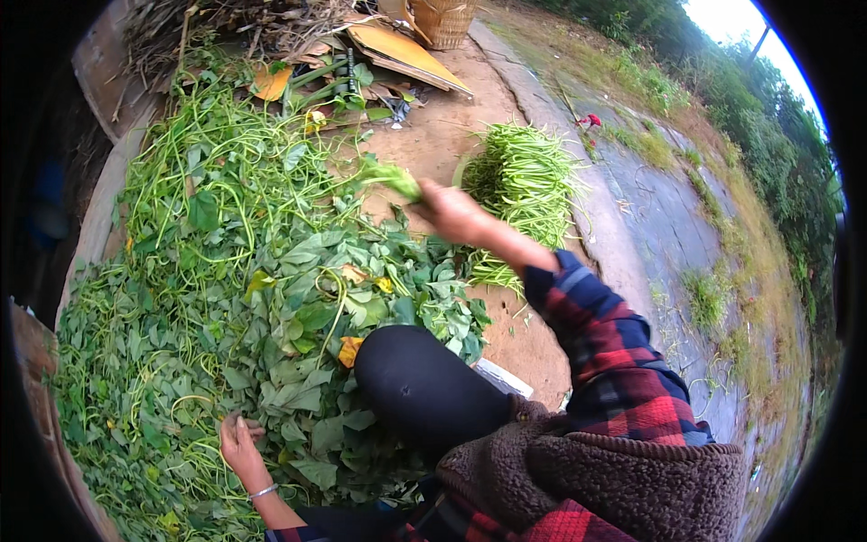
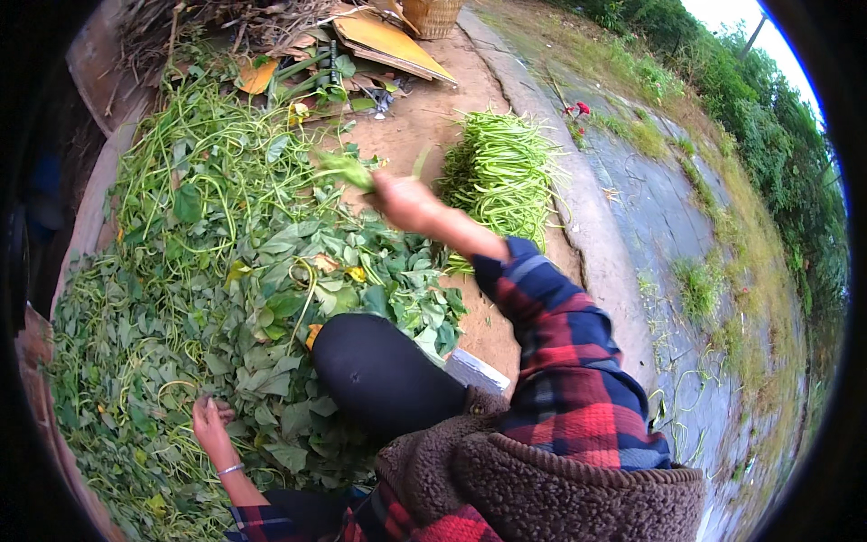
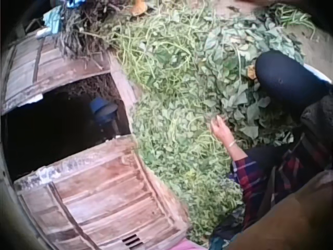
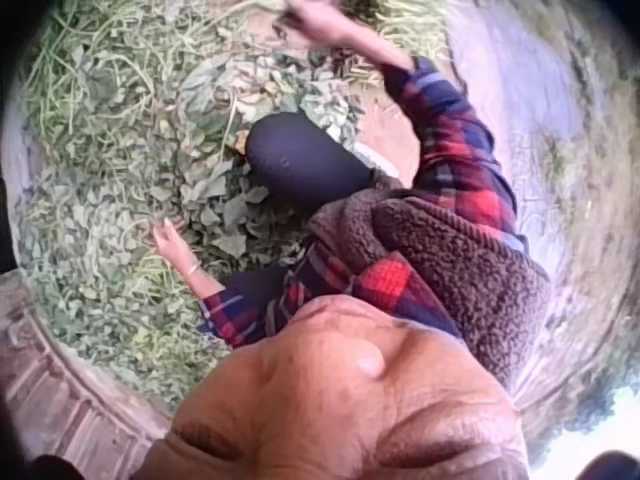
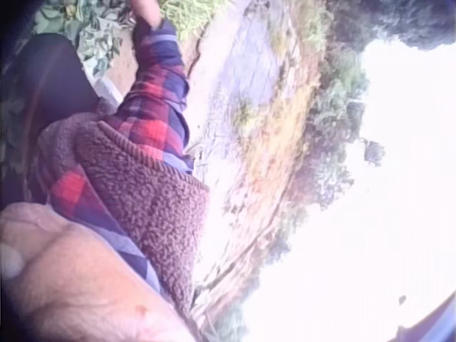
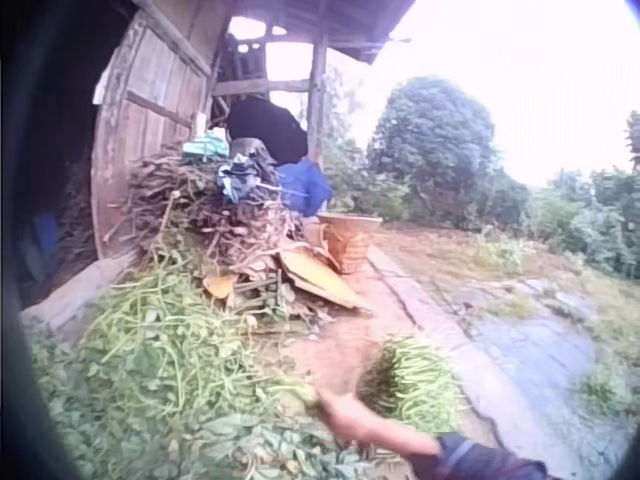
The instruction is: The person sits on the ground and sorts through a large pile of green leafy vegetables, picking up stems and leaves, separating them, and placing the sorted portions into a pile beside them.
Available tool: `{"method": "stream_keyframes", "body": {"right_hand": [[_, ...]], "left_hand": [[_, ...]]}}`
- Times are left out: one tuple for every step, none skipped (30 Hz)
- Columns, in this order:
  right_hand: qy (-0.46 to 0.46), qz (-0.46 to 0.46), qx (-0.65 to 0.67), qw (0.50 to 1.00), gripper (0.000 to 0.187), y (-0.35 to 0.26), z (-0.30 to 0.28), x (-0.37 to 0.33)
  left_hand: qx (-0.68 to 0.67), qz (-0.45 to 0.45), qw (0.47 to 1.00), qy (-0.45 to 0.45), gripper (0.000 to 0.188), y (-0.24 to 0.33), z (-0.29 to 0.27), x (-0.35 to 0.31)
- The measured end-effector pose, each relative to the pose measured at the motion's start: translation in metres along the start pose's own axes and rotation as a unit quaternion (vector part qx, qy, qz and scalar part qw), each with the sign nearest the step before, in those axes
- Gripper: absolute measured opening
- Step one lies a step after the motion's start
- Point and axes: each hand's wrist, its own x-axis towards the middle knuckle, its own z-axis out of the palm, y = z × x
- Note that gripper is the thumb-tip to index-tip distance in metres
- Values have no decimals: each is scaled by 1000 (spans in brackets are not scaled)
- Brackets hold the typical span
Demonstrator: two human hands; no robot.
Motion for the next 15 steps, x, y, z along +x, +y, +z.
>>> {"method": "stream_keyframes", "body": {"right_hand": [[-12,46,-49,998,19,26,-20,-4],[-2,75,-100,992,17,58,-37,-4],[6,106,-153,982,16,93,-54,-5],[24,114,-190,975,14,125,-70,-4],[40,124,-231,964,13,153,-89,-4],[39,141,-261,954,15,172,-100,0],[39,156,-288,944,17,186,-111,7],[32,151,-316,936,19,197,-123,12],[26,142,-341,929,21,206,-130,21],[34,127,-345,929,23,214,-135,29],[65,100,-346,931,23,237,-139,35],[66,93,-357,927,23,252,-141,39],[66,86,-368,923,23,266,-141,41],[42,96,-379,920,22,282,-138,43],[22,111,-381,918,26,291,-134,43]], "left_hand": [[20,-7,1000,-7,25,-1,0,0],[35,-12,999,-8,24,-3,2,-1],[41,-12,999,-12,24,-10,4,0],[54,-19,998,-12,23,-14,4,0],[63,-30,997,-16,23,-19,6,-1],[77,-31,996,-15,22,-23,4,-1],[92,-40,995,-3,21,-28,-1,-1],[81,-44,996,1,22,-38,-6,0],[72,-49,996,10,22,-43,-9,-1],[79,-58,995,14,21,-48,-12,-2],[83,-68,994,13,21,-49,-11,-3],[91,-80,992,12,21,-49,-12,-4],[114,-81,990,-2,20,-49,-10,-3],[138,-83,987,-15,20,-48,-10,-3],[160,-85,983,-24,19,-49,-10,-5]]}}
